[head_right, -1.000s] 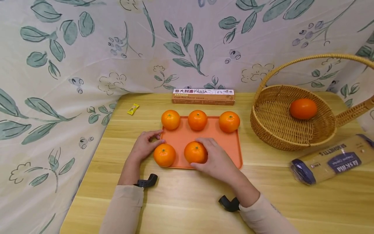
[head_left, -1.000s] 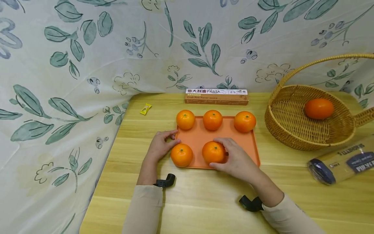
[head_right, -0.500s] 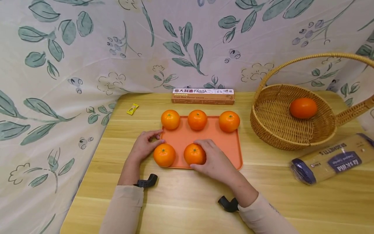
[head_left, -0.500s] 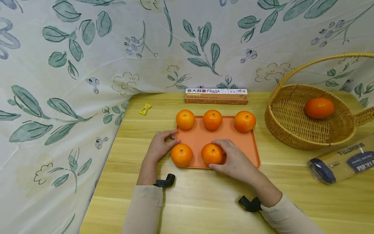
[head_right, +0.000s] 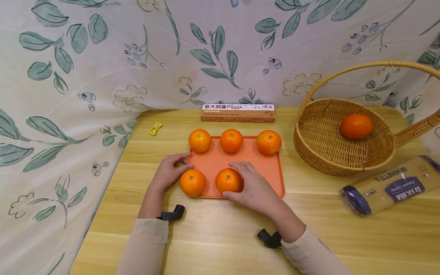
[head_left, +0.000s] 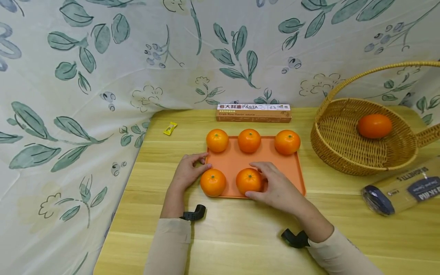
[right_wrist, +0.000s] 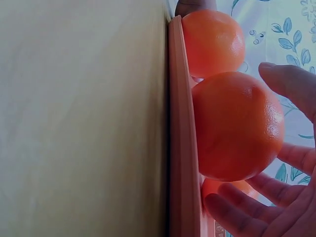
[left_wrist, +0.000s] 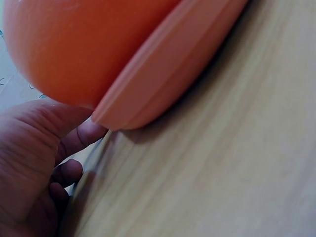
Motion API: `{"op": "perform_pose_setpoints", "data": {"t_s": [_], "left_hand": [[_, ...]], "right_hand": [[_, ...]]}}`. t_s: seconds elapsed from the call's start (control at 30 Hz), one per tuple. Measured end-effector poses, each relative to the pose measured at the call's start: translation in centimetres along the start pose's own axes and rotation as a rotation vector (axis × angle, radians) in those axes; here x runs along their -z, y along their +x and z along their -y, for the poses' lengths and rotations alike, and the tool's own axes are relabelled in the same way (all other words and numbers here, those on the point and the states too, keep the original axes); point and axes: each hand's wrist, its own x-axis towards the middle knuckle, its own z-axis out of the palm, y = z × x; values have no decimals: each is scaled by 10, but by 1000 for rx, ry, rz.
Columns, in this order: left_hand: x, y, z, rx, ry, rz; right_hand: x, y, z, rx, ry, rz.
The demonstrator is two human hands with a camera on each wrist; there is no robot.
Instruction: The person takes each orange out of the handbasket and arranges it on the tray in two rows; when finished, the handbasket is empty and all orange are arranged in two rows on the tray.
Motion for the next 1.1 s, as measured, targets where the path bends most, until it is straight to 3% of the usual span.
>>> {"op": "perform_pose_setpoints", "data": {"t_s": [0.27,0.5,0.8,1.1], "left_hand": [[-1,-1,1,8,-2,5],[-2,-1,1,5,-5,7],[-1,1,0,4,-5,0],[0,0,0,5,-1,0]], "right_hand": [[11,-3,-1,-13,74,-8],[25,-8,-7,-25,123,-69],[35,-28,-23,-14,-62,-95],[78,-51,-38,-28,-197,-161]]}}
